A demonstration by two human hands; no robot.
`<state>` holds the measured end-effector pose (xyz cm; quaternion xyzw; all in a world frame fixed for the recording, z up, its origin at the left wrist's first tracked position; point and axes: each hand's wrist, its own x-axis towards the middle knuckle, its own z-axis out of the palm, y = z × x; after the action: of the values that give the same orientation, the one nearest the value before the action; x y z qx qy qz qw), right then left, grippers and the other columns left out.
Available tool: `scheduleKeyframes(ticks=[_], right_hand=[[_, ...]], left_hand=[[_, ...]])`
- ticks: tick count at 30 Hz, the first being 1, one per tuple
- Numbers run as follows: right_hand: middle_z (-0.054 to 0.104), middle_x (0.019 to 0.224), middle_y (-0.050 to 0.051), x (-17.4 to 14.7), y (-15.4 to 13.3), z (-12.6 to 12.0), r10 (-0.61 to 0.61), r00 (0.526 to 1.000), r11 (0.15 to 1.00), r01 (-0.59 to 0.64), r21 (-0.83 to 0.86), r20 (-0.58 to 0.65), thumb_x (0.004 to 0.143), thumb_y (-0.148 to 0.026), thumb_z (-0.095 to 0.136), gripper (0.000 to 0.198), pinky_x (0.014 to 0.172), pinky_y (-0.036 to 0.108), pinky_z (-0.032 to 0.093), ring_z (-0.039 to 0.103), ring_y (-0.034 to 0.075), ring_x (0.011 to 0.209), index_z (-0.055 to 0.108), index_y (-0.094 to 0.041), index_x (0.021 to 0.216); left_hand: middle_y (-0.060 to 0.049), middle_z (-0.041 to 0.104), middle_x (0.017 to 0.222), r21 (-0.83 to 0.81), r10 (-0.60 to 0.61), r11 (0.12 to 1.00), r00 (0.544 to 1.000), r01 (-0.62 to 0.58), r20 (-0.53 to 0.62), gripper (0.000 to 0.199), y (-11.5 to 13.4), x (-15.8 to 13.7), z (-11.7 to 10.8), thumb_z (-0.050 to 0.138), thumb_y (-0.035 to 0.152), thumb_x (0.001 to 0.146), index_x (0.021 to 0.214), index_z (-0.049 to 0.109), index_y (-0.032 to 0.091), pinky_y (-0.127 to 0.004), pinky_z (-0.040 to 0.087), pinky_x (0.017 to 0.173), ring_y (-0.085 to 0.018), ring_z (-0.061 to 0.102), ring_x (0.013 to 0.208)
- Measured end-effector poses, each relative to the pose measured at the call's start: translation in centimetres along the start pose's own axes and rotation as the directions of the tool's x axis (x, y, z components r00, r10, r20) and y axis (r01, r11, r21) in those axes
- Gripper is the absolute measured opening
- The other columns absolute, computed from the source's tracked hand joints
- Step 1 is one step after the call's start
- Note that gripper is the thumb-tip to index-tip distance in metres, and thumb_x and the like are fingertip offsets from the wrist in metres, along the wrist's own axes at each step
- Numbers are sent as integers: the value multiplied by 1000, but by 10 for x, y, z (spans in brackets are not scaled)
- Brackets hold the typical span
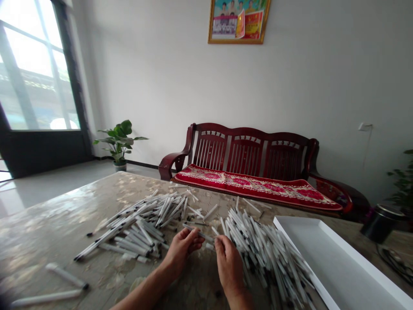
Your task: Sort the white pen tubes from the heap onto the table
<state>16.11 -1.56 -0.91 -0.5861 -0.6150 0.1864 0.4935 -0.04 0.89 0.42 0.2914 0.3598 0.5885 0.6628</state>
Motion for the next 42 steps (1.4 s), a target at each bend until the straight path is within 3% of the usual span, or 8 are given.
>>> scheduleKeyframes(ticks=[3, 9, 14, 20, 25, 31, 34, 42], right_hand=[[71, 72, 4, 1, 1, -1, -13, 1000, 999, 13, -43, 10, 89, -54, 46, 41, 65, 30, 52, 66, 22, 69, 70, -23, 78], [73, 93, 6, 2, -1, -2, -76, 996, 997, 75, -27, -37, 88, -48, 50, 33, 78, 30, 52, 67, 22, 86, 71, -22, 94], [71, 75, 5, 4, 3, -2, -57, 998, 995, 58, -81, 22, 90, -49, 46, 38, 69, 29, 51, 66, 21, 74, 69, -23, 77], [72, 95, 6, 3, 0, -3, -67, 997, 997, 66, -35, -34, 87, -47, 52, 33, 76, 28, 52, 66, 20, 83, 70, -21, 97], [70, 77, 5, 5, 6, -2, -57, 998, 994, 58, -96, 13, 90, -48, 47, 36, 72, 29, 51, 65, 21, 76, 70, -22, 79], [71, 96, 6, 3, 2, 0, -81, 994, 996, 78, -49, -68, 88, -46, 51, 33, 75, 29, 52, 66, 20, 82, 69, -21, 99], [71, 85, 5, 2, 2, 0, -57, 998, 995, 54, -86, -31, 92, -47, 44, 36, 72, 30, 51, 66, 21, 80, 70, -23, 86], [70, 82, 4, 5, 6, 1, -232, 970, 971, 227, -78, -67, 87, -31, 55, 19, 75, 28, 50, 66, 20, 81, 71, -23, 85]], left_hand=[[-1, 69, 66, 10, -3, 1000, 1000, 3, 8, 48, -2, 1, -1, 89, 48, 50, 76, 65, 15, -23, 54, 58, -14, 68, 62], [-1, 69, 67, -15, 4, 1000, 1000, -4, -7, 49, -1, 0, 0, 89, 47, 48, 75, 65, 15, -23, 54, 58, -15, 68, 62], [-1, 68, 66, 0, -1, 1000, 1000, 1, -17, 48, 0, 0, 1, 89, 46, 49, 75, 65, 14, -23, 54, 57, -15, 68, 62], [-1, 70, 67, -25, -12, 1000, 1000, 11, -10, 51, 1, 0, 1, 91, 47, 45, 75, 66, 14, -22, 54, 57, -14, 68, 61], [0, 69, 64, -22, -4, 1000, 1000, 3, -9, 51, -1, 1, 0, 91, 48, 45, 74, 66, 14, -21, 54, 56, -13, 68, 60], [0, 69, 65, -36, -2, 999, 1000, 1, -24, 52, -1, 2, 0, 91, 47, 44, 74, 65, 14, -22, 55, 56, -13, 68, 60], [-1, 69, 65, -40, -9, 999, 1000, 8, -17, 52, -1, 2, 1, 91, 47, 44, 74, 65, 14, -21, 55, 56, -14, 68, 60], [0, 68, 62, -22, -2, 1000, 998, 1, -64, 51, -2, 5, -3, 91, 48, 43, 68, 62, 14, -21, 55, 53, -13, 67, 57]])
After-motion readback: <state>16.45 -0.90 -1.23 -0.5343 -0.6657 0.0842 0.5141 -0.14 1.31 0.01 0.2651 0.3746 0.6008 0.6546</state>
